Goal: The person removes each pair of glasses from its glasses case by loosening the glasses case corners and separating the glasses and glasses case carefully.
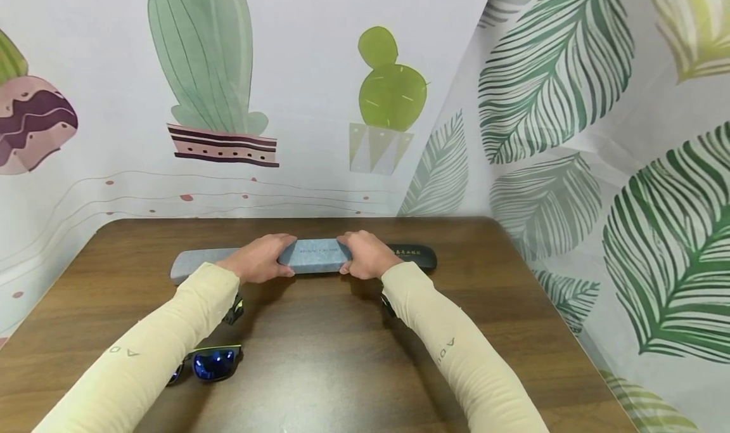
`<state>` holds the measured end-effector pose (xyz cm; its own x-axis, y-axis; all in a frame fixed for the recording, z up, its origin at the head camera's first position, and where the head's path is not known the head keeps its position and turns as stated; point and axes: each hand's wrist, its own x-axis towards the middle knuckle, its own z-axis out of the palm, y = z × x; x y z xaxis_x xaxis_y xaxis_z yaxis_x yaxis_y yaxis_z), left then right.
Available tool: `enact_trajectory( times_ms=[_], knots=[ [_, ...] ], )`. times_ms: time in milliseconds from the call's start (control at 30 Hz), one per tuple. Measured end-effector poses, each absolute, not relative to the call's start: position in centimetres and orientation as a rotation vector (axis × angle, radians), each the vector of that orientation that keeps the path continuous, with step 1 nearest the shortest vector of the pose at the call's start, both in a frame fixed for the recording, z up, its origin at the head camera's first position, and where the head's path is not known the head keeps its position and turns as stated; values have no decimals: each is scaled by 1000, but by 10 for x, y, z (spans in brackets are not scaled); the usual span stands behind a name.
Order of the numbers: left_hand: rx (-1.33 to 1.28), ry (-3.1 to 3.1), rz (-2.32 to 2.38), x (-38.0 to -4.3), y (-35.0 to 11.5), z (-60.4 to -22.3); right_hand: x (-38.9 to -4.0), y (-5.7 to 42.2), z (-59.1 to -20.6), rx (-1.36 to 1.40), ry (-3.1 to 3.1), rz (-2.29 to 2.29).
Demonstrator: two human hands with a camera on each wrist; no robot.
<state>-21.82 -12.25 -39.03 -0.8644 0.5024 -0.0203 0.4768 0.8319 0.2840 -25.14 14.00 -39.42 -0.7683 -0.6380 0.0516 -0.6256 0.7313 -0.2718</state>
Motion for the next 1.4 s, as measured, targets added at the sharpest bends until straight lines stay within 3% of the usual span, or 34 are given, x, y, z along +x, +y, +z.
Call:
enact_trajectory(
  times_ms=[1400],
  knots=[
    [764, 2917, 507, -205, -125, -353, -242, 150, -357, -1095, 2904, -404]
  ],
)
